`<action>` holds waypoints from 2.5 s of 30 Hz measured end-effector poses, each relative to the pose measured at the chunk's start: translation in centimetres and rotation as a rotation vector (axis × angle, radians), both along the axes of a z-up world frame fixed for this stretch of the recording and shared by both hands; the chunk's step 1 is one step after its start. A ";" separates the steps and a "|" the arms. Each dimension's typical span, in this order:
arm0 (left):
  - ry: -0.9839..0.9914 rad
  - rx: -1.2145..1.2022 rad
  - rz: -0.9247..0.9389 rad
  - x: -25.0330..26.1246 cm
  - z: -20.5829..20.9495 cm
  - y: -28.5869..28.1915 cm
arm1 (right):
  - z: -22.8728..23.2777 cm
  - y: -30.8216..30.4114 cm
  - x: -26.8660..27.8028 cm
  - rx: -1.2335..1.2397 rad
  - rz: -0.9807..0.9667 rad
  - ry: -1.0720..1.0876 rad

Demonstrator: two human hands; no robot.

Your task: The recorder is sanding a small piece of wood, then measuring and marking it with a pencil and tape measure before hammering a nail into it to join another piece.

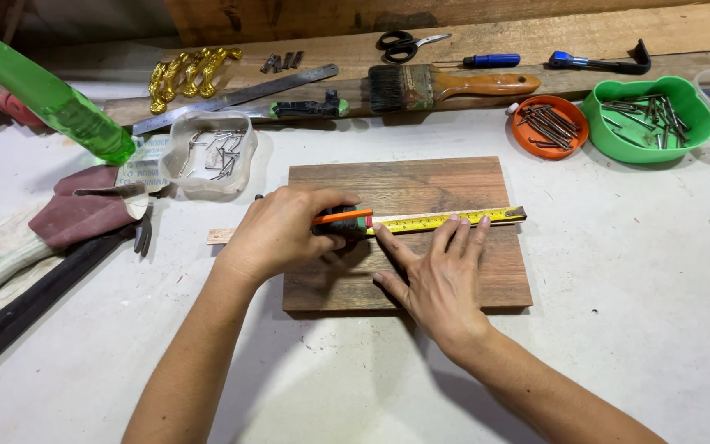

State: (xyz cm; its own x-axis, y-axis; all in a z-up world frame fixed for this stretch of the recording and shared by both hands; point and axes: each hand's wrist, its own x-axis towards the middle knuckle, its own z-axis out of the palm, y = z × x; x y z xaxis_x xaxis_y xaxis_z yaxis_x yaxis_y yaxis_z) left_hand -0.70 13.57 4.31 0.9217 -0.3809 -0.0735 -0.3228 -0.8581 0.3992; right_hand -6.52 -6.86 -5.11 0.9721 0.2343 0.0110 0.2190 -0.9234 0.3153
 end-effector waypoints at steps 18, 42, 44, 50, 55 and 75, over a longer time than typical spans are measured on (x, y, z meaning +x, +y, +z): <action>-0.200 -0.705 0.007 5.7 -0.2 0.8 | 0.3 0.1 0.0 0.008 0.069 0.013; 0.686 -0.788 -0.093 10.6 -7.1 -1.4 | 1.1 0.2 1.2 -0.041 0.155 -0.038; 0.624 -0.700 -0.106 10.8 -7.9 -1.3 | 0.9 0.1 1.2 -0.052 0.160 0.003; 0.592 -0.672 -0.178 10.7 -8.4 -0.7 | 1.3 0.3 1.1 -0.015 0.151 0.025; 0.608 -0.711 -0.160 10.7 -8.7 -0.8 | 1.3 0.4 1.1 -0.045 0.152 0.007; 0.675 -0.700 -0.183 10.9 -8.4 -0.7 | 0.8 0.0 0.8 0.009 0.171 -0.007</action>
